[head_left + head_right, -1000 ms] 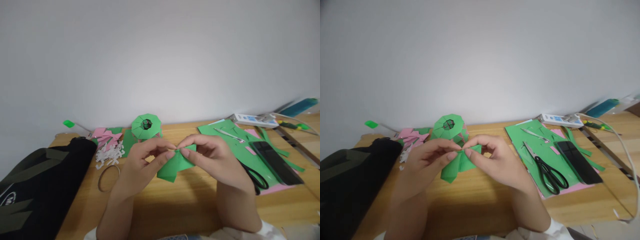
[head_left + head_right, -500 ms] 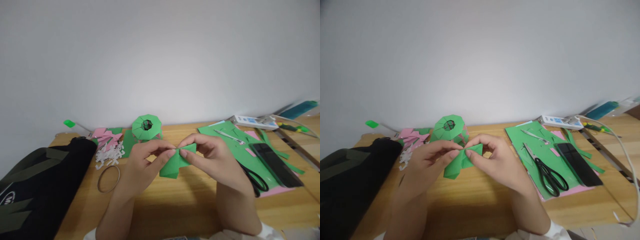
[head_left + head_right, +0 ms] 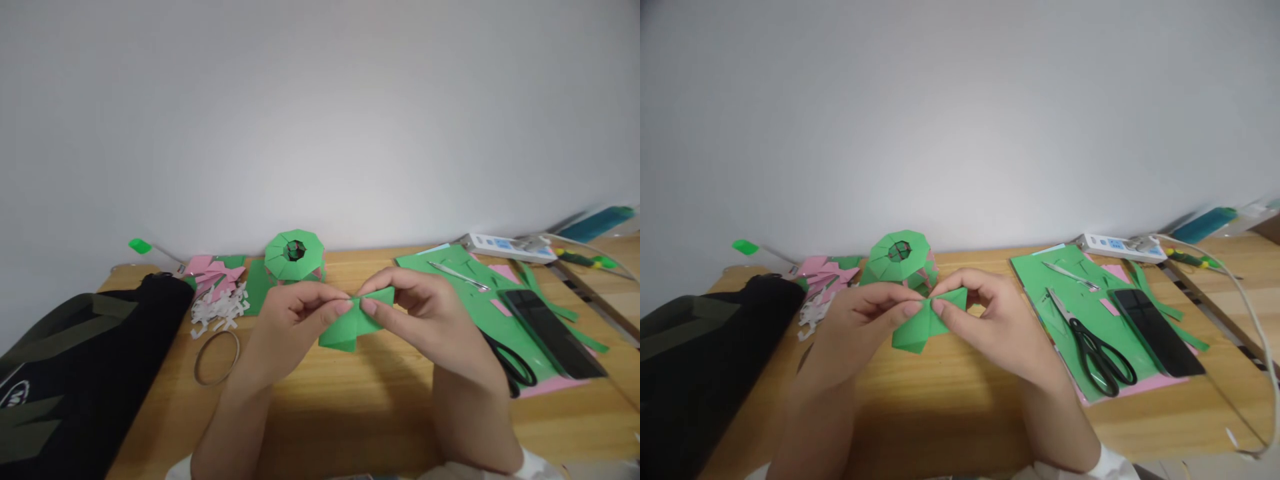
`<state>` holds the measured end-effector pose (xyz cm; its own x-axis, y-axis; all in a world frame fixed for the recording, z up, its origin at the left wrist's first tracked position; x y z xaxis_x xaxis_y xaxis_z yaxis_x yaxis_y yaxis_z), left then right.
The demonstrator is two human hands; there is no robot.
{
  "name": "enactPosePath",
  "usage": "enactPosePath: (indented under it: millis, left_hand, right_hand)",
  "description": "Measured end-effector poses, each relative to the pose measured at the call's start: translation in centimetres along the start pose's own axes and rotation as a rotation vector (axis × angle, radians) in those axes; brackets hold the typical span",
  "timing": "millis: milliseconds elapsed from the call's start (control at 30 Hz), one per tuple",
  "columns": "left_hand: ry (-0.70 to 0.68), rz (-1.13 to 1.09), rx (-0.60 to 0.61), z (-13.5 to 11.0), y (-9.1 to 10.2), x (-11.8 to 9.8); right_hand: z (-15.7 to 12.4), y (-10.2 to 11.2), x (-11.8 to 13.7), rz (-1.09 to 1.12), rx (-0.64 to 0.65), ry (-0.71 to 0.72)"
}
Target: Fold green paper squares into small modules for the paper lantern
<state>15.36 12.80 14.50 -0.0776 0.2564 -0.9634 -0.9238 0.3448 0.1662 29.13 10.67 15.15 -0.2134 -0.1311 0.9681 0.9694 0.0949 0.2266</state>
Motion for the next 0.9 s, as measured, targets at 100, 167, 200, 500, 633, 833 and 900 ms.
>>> enactPosePath:
  millis: [100,167,200,500,633,833,900]
  left_hand:
    - [-0.018,0.000,0.002,0.0,0.0,-0.1]
    - [-0.024,-0.011,-0.007,0.1,0.1,-0.1]
    - [-0.026,-0.021,-0.010,0.1,0.1,-0.1]
    - [0.129,-0.316,-0.021,0.3,-0.5,1.2]
    - [0.152,-0.380,-0.038,0.5,-0.4,1.6]
    - [0.114,-0.247,-0.067,0.4,0.1,1.6]
    - [0.109,-0.224,-0.074,0.3,0.2,1.5]
  right_hand:
    - [0.0,0.0,0.1,0.020,0.004,0.019]
    - [-0.1,0.1,0.2,0.026,-0.004,0.024]
    - [-0.1,0.1,0.2,0.027,-0.008,0.023]
    - [0.0,0.4,0.5,0.016,-0.061,0.053]
    - [0.0,0.8,0.6,0.031,-0.107,0.073]
    - [0.0,0.8,0.3,0.052,-0.107,0.058]
    - [0.0,0.8,0.3,0.078,-0.114,0.062]
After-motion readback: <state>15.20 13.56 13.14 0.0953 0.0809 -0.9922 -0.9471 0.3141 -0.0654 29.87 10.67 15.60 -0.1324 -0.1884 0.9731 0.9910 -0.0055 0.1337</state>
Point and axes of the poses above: each hand's wrist, its own z-axis towards the middle knuckle, its own y-axis out of the back of the hand, x = y × z, the point moved 9 cm from there along z, towards the middle knuckle, and after that the axes turned 5 degrees about -y, right-handed, at the moved point
